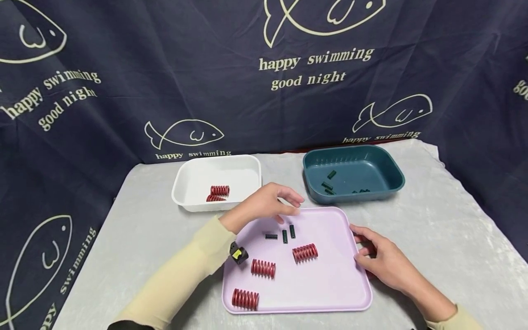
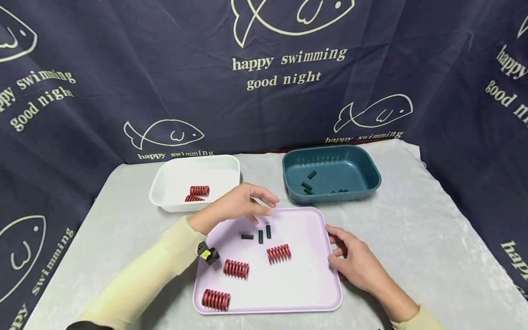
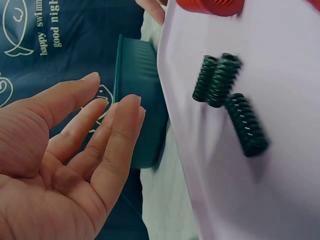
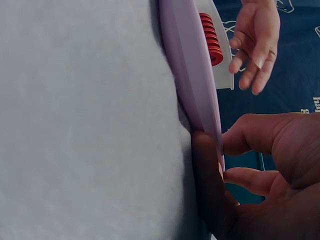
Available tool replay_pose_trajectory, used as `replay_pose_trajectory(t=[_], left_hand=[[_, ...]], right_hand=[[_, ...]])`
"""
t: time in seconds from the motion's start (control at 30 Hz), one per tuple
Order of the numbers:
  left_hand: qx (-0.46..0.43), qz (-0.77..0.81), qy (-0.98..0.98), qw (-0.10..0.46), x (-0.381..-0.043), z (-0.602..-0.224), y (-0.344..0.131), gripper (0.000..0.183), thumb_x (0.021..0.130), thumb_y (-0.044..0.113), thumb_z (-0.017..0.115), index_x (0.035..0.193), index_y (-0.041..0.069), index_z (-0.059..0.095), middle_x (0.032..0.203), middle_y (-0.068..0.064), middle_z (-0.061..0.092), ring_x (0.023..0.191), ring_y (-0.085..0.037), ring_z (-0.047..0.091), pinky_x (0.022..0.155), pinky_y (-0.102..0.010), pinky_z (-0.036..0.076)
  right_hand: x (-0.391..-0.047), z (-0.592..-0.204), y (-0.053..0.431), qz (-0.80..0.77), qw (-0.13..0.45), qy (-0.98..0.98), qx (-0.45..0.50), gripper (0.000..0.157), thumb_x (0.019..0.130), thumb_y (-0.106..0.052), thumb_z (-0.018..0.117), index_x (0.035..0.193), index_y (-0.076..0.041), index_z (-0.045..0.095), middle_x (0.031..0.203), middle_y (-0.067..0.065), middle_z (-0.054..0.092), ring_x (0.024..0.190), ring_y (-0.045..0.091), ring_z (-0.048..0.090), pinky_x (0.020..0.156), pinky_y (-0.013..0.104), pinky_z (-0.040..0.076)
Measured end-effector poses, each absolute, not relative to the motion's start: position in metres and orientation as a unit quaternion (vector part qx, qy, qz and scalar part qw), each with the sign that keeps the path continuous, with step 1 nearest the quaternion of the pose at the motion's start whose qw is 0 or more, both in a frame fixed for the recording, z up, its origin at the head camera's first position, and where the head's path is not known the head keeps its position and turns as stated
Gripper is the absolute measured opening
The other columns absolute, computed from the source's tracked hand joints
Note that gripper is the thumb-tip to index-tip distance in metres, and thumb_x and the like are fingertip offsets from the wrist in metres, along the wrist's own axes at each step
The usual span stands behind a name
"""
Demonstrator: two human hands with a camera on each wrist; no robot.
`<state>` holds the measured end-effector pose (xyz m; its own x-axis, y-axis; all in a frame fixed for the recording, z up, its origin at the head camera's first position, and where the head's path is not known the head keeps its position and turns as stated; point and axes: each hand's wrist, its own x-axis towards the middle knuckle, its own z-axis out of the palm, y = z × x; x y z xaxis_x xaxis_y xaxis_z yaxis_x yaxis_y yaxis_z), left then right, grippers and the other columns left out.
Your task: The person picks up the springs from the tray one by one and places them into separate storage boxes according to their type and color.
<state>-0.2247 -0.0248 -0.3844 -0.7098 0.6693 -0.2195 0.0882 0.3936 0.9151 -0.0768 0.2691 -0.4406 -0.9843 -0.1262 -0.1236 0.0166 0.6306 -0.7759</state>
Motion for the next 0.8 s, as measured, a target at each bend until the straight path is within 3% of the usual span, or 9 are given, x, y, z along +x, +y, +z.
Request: replay_pose_trajectory(t=[0.1, 0.2, 0.43, 0.67, 0.8], left_hand=[[0.240, 0.492, 0.783, 0.296, -0.220, -0.386, -0.034, 0.034, 0.091, 0.005, 0.078, 0.124, 0.000, 0.073, 0.119, -0.017, 0.073, 0.091, -0.035, 0.073, 0.063, -0.036, 0.065], [0.237, 0.486, 0.788, 0.296, -0.217, -0.388, -0.044, 0.034, 0.090, 0.005, 0.078, 0.123, 0.001, 0.073, 0.117, -0.016, 0.074, 0.090, -0.037, 0.073, 0.062, -0.039, 0.065], [0.215, 0.482, 0.799, 0.289, -0.208, -0.394, -0.063, 0.033, 0.088, 0.007, 0.081, 0.121, 0.003, 0.074, 0.113, -0.011, 0.075, 0.085, -0.033, 0.074, 0.060, -0.044, 0.064], [0.186, 0.484, 0.801, 0.299, -0.201, -0.401, -0.077, 0.035, 0.086, 0.006, 0.083, 0.121, 0.004, 0.074, 0.113, -0.008, 0.076, 0.082, -0.018, 0.073, 0.061, -0.042, 0.064], [0.164, 0.492, 0.800, 0.303, -0.200, -0.407, -0.079, 0.035, 0.085, 0.002, 0.083, 0.118, 0.004, 0.075, 0.110, -0.007, 0.077, 0.081, -0.021, 0.073, 0.060, -0.040, 0.064]], right_hand=[[-0.077, -0.441, 0.270, -0.441, 0.083, 0.893, -0.032, 0.064, 0.087, 0.002, 0.074, 0.147, 0.002, 0.051, 0.114, 0.010, 0.063, 0.084, 0.012, 0.058, 0.060, 0.024, 0.052], [-0.077, -0.441, 0.270, -0.449, 0.084, 0.889, -0.031, 0.064, 0.087, 0.003, 0.073, 0.147, 0.003, 0.050, 0.114, 0.011, 0.062, 0.083, 0.012, 0.058, 0.058, 0.025, 0.054], [-0.077, -0.440, 0.269, -0.453, 0.085, 0.887, -0.032, 0.065, 0.087, 0.002, 0.073, 0.147, 0.002, 0.050, 0.115, 0.012, 0.062, 0.084, 0.013, 0.058, 0.058, 0.025, 0.054], [-0.077, -0.440, 0.271, -0.463, 0.079, 0.882, -0.040, 0.064, 0.087, 0.004, 0.073, 0.147, 0.003, 0.050, 0.116, 0.013, 0.062, 0.084, 0.012, 0.059, 0.058, 0.026, 0.055], [-0.077, -0.440, 0.271, -0.460, 0.080, 0.884, -0.041, 0.064, 0.087, 0.003, 0.073, 0.147, 0.003, 0.050, 0.115, 0.012, 0.062, 0.084, 0.012, 0.059, 0.058, 0.025, 0.054]])
